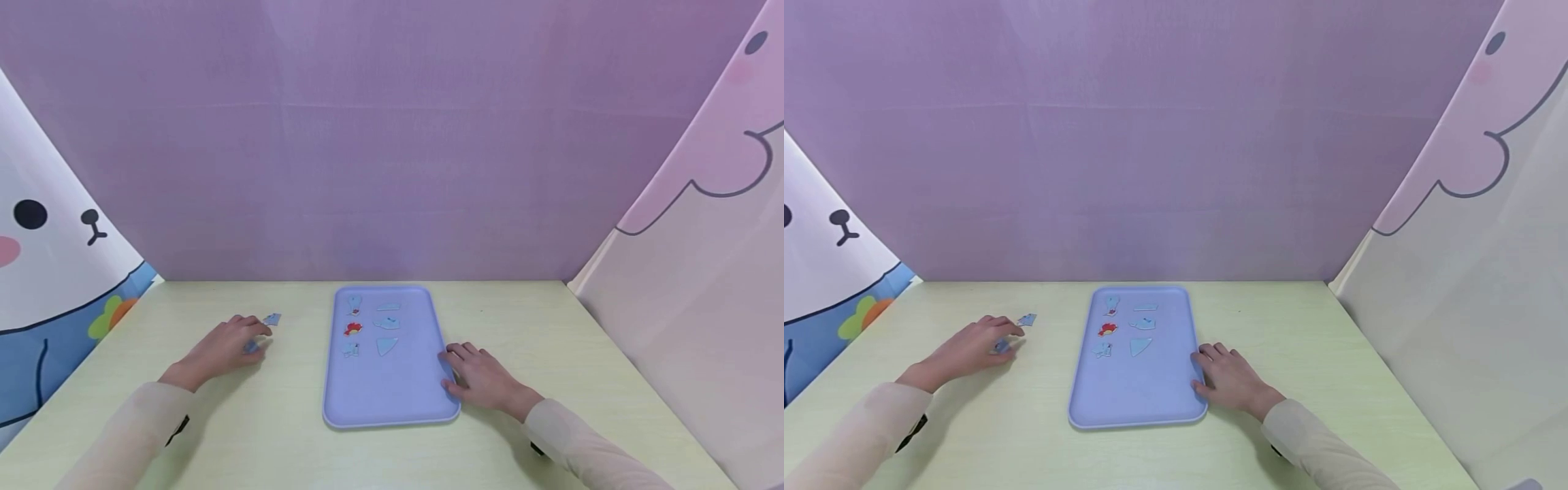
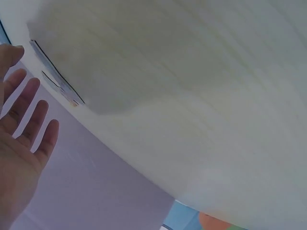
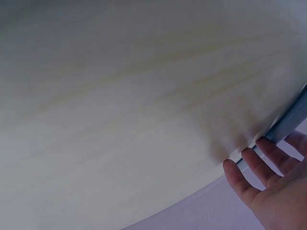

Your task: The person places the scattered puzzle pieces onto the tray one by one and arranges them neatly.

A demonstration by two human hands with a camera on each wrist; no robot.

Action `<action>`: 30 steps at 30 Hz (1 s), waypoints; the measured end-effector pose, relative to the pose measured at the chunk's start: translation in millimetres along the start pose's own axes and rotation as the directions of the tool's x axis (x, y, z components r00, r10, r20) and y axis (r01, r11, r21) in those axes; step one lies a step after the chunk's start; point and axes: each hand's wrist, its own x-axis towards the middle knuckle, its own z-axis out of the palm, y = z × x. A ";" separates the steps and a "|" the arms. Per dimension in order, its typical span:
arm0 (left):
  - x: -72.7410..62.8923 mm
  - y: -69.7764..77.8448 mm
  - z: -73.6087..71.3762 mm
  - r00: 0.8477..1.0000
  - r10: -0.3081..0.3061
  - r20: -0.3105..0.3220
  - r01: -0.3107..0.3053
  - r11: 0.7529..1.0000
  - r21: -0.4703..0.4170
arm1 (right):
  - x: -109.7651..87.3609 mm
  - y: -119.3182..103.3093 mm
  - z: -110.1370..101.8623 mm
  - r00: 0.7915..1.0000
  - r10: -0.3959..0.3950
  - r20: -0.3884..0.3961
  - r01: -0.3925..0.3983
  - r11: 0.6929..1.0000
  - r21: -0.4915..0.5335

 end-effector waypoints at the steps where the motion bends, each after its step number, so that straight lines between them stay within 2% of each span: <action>1: -0.6 -2.1 -0.5 1.000 -0.003 0.006 0.003 1.000 0.001 | 0.0 0.0 0.0 1.000 0.000 0.000 0.000 1.000 0.000; 7: -3.1 -12.4 -1.0 1.000 -0.020 0.022 0.020 1.000 0.009 | -0.4 0.0 0.3 1.000 -0.003 -0.008 0.003 1.000 0.001; 15: -6.0 -18.7 -0.7 0.997 -0.041 0.068 0.043 0.999 -0.024 | 0.1 0.8 2.9 1.000 -0.015 -0.024 0.015 1.000 -0.007; 30: -8.6 -28.8 3.0 0.998 -0.029 0.060 0.030 1.000 -0.011 | 0.3 0.7 2.6 0.999 -0.024 -0.038 0.023 1.000 -0.014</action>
